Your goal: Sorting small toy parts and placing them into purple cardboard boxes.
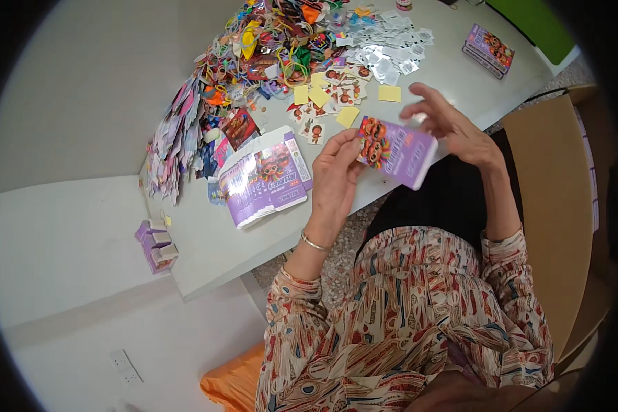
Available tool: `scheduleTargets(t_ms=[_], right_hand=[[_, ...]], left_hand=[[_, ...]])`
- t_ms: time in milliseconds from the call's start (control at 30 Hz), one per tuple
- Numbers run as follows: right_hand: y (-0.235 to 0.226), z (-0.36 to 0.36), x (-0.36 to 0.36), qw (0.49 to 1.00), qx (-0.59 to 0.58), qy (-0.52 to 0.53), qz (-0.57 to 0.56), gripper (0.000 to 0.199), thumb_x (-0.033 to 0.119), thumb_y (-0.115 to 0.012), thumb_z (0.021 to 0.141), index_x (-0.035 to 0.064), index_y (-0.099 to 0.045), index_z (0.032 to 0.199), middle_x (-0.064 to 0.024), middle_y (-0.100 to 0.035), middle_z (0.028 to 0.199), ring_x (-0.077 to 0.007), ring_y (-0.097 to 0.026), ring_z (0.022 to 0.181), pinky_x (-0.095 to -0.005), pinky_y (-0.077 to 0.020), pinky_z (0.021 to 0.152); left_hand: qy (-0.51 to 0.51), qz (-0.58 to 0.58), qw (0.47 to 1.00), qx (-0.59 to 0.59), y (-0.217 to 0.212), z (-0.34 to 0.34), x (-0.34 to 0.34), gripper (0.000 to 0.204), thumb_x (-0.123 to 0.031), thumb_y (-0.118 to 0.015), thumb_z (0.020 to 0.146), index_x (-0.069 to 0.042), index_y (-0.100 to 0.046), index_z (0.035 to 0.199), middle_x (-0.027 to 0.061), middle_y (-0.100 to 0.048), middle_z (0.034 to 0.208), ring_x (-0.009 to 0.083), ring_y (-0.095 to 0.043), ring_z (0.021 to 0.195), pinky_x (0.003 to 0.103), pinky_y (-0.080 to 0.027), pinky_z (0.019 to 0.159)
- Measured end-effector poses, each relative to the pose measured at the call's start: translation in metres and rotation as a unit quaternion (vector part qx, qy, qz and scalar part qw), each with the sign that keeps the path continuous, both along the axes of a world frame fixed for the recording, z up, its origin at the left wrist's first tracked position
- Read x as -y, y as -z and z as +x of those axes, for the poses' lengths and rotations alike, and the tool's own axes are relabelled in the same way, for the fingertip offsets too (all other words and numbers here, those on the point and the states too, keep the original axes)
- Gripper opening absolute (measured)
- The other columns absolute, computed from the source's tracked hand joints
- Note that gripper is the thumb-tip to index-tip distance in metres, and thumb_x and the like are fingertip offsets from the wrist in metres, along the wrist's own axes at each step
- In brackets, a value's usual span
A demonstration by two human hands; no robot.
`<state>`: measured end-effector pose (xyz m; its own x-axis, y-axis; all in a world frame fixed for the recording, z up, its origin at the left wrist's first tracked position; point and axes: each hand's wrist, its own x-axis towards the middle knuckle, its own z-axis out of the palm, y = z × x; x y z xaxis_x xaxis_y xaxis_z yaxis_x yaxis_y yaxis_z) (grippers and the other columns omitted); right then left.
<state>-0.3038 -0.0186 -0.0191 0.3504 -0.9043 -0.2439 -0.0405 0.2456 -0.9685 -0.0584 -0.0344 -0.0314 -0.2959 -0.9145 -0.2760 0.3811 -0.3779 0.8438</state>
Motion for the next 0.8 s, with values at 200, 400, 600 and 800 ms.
scheduleTargets(t_ms=[200,400,600,800], right_hand=[[0.013,0.054,-0.022,0.955,-0.075,0.162,-0.236,0.095,0.029,-0.088,0.062,0.0012,-0.036,0.136,-0.0172,-0.047,0.134,-0.027,-0.047,0.126,-0.0359,-0.0383,0.103],[0.021,0.031,-0.015,0.923,-0.228,0.189,-0.245,0.082,0.025,-0.079,0.07,-0.0017,-0.036,0.135,-0.0213,-0.05,0.128,-0.0322,-0.053,0.115,-0.0386,-0.0445,0.096],[0.008,0.03,-0.014,0.883,-0.373,0.162,-0.236,0.083,0.016,-0.075,0.069,-0.0028,-0.033,0.138,-0.0202,-0.049,0.123,-0.0346,-0.048,0.112,-0.0394,-0.042,0.098],[-0.003,0.032,-0.009,0.842,-0.444,0.141,-0.271,0.083,0.01,-0.073,0.067,-0.0023,-0.032,0.138,-0.0186,-0.05,0.115,-0.0354,-0.048,0.104,-0.042,-0.0423,0.093]], left_hand=[[0.034,0.111,0.984,-0.136,0.002,-0.03,-0.006,0.023,-0.009,-0.059,0.093,0.001,-0.058,0.114,0.0066,-0.063,0.107,0.0143,-0.061,0.093,0.028,-0.052,0.082],[0.012,-0.309,0.855,0.416,0.004,0.029,0.023,0.021,-0.015,-0.067,0.087,0.0,-0.064,0.102,0.0093,-0.061,0.105,0.0229,-0.056,0.096,0.036,-0.046,0.082],[-0.065,-0.422,0.585,0.69,0.02,0.05,0.043,0.025,-0.025,-0.073,0.077,-0.005,-0.066,0.091,0.0086,-0.058,0.105,0.0309,-0.048,0.102,0.044,-0.035,0.089],[-0.065,-0.388,0.613,0.685,0.028,0.056,0.051,0.023,-0.024,-0.073,0.075,-0.009,-0.062,0.088,0.0065,-0.057,0.101,0.0297,-0.047,0.104,0.045,-0.032,0.088]])
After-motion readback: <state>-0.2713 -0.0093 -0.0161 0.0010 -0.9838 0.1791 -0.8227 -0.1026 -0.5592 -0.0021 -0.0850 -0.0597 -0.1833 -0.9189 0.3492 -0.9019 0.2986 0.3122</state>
